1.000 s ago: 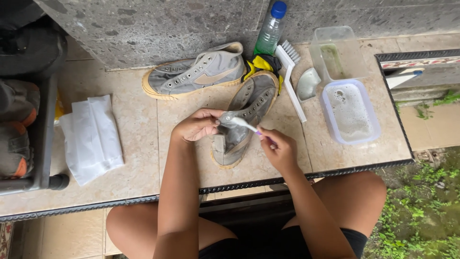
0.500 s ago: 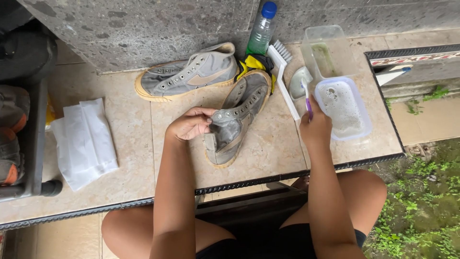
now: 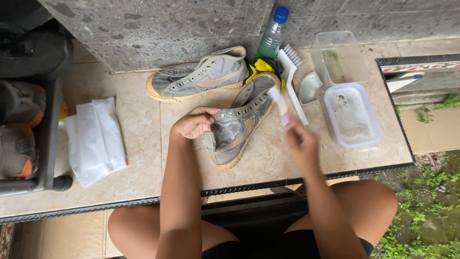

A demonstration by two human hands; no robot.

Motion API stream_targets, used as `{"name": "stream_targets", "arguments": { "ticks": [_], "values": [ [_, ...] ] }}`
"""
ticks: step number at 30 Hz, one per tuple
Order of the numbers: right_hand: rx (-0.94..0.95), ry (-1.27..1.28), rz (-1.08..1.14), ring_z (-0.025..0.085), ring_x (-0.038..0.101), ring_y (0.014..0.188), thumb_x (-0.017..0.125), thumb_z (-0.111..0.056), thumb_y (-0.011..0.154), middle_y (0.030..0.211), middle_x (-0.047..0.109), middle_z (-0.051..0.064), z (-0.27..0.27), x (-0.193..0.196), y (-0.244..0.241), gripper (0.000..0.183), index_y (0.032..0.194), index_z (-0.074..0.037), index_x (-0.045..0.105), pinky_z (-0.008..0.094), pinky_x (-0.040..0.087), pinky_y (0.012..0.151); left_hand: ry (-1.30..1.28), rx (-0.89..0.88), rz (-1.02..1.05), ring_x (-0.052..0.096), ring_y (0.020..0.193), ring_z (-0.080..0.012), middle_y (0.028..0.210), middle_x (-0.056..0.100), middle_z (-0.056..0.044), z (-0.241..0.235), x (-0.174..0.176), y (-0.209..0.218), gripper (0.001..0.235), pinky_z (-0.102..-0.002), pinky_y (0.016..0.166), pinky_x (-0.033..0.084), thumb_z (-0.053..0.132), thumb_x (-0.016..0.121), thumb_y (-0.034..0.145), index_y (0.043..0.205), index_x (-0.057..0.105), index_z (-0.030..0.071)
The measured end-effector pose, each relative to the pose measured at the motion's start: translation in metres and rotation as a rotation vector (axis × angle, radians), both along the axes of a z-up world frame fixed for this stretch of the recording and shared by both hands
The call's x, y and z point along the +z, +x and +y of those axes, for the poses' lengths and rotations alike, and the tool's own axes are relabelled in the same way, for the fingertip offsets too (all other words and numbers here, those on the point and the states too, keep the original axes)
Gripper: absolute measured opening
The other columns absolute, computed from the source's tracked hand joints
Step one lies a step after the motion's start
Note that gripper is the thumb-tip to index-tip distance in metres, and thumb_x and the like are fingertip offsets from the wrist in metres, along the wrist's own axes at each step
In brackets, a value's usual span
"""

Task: Cleaning the surface and soles of grey sneakers using a toothbrush and a cleaning solution.

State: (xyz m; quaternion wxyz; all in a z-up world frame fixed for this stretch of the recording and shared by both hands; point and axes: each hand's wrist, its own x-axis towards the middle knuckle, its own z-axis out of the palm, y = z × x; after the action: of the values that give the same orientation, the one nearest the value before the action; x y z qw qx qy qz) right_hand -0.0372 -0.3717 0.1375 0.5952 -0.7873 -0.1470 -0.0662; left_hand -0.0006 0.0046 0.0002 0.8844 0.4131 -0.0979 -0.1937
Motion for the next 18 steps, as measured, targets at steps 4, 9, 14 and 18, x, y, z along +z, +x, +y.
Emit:
{"name": "stream_targets", "arguments": {
  "ticks": [4, 9, 14, 18],
  "values": [
    [0.112, -0.007, -0.040, 0.006, 0.062, 0.087, 0.065, 0.001, 0.094, 0.115, 0.078, 0.013, 0.048, -0.001, -0.047, 0.038, 0.129, -0.011, 0.073, 0.029, 0.056, 0.068, 0.019, 0.052, 0.040, 0.075, 0.075, -0.0256, 0.091, 0.069, -0.022, -0.016, 0.050, -0.015, 0.044, -0.040, 0.068, 0.065, -0.003, 0.054, 0.086, 0.127, 0.055, -0.020],
    [0.034, -0.090, -0.177, 0.013, 0.069, 0.090, 0.063, 0.009, 0.092, 0.107, 0.078, 0.017, 0.050, 0.004, -0.035, 0.044, 0.130, -0.010, 0.074, 0.032, 0.059, 0.076, 0.023, 0.133, 0.077, 0.075, 0.070, -0.0249, 0.082, 0.069, -0.017, -0.007, 0.033, -0.009, 0.044, -0.037, 0.063, 0.065, -0.003, 0.056, 0.083, 0.124, 0.058, -0.018],
    [0.143, -0.078, -0.080, 0.008, 0.067, 0.074, 0.066, 0.006, 0.087, 0.093, 0.080, 0.010, 0.044, -0.010, -0.040, 0.043, 0.124, -0.013, 0.077, 0.028, 0.058, 0.065, 0.024, 0.128, 0.087, 0.075, 0.068, -0.0249, 0.080, 0.068, -0.016, -0.003, 0.021, -0.007, 0.043, -0.037, 0.063, 0.065, -0.004, 0.056, 0.083, 0.125, 0.060, -0.016],
    [0.083, -0.047, -0.116, 0.014, 0.073, 0.086, 0.064, 0.008, 0.088, 0.104, 0.080, 0.013, 0.047, -0.001, -0.029, 0.040, 0.122, -0.009, 0.078, 0.030, 0.059, 0.068, -0.031, 0.153, 0.118, 0.075, 0.067, -0.0239, 0.076, 0.069, -0.015, -0.018, 0.044, -0.018, 0.037, -0.034, 0.064, 0.065, -0.008, 0.058, 0.084, 0.120, 0.065, -0.012]
  ]
}}
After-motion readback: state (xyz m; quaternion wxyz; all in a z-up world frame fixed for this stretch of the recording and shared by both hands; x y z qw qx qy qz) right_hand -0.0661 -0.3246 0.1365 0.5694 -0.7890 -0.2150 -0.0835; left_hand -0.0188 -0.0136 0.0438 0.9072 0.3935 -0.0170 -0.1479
